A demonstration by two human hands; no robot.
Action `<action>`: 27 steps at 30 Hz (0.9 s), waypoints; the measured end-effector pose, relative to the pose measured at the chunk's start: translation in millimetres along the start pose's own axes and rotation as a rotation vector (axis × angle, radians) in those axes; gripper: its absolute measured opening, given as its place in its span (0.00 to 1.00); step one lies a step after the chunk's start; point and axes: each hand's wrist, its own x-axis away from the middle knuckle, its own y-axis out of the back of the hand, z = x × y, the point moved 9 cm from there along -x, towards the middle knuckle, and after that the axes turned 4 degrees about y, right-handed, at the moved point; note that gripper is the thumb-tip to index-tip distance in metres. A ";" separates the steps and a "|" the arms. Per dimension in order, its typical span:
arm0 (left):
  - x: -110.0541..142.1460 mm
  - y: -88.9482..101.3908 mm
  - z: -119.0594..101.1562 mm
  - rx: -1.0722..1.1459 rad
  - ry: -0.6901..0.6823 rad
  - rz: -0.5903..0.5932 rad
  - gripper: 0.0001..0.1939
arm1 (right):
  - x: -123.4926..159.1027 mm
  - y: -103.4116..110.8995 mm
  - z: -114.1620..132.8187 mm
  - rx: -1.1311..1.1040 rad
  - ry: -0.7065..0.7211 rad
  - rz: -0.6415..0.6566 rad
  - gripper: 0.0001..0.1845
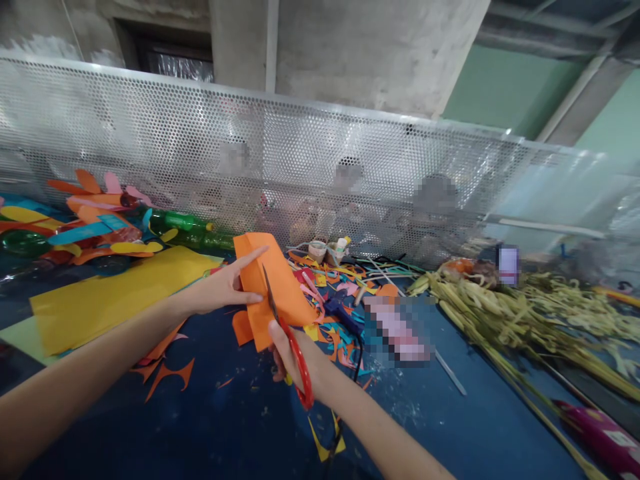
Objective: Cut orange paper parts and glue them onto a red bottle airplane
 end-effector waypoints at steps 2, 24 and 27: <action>1.0 -4.8 -1.9 0.029 -0.006 0.029 0.46 | 0.3 0.9 2.8 0.061 0.029 -0.006 0.26; 3.3 -8.5 0.3 0.196 0.066 0.037 0.50 | -0.6 -0.3 -1.0 0.050 0.054 0.005 0.30; 3.8 -8.7 -0.3 0.154 0.060 0.027 0.50 | -2.3 -0.2 -4.0 0.069 0.067 -0.010 0.31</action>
